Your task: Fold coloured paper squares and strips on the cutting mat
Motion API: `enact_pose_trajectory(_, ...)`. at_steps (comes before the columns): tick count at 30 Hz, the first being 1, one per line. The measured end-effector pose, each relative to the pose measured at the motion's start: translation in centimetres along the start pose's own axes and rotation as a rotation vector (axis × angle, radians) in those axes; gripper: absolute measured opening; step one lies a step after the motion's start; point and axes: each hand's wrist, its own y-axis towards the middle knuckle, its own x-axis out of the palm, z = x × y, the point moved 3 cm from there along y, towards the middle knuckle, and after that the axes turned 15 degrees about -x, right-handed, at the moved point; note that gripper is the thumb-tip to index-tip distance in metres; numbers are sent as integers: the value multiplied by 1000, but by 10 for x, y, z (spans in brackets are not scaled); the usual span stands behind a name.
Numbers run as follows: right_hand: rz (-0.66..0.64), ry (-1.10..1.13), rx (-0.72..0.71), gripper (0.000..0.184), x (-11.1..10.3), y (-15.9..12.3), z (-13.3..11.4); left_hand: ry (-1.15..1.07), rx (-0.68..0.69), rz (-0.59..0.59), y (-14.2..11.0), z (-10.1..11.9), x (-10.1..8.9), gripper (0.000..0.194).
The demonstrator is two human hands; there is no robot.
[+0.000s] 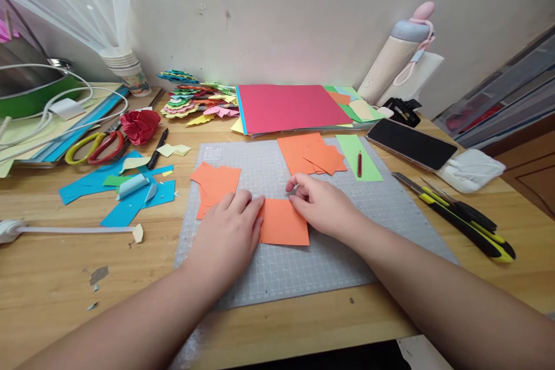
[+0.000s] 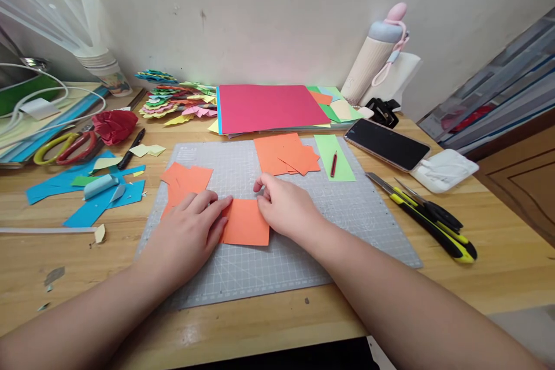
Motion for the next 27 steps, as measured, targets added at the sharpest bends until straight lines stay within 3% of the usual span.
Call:
enact_pose_trajectory(12,-43,-143,-5,13,4,0,-8,200,52,5,2,2,2,38)
enact_pose_trajectory(27,-26,-132,14,11,4,-4,-7,213,63,34,0,2,4,41)
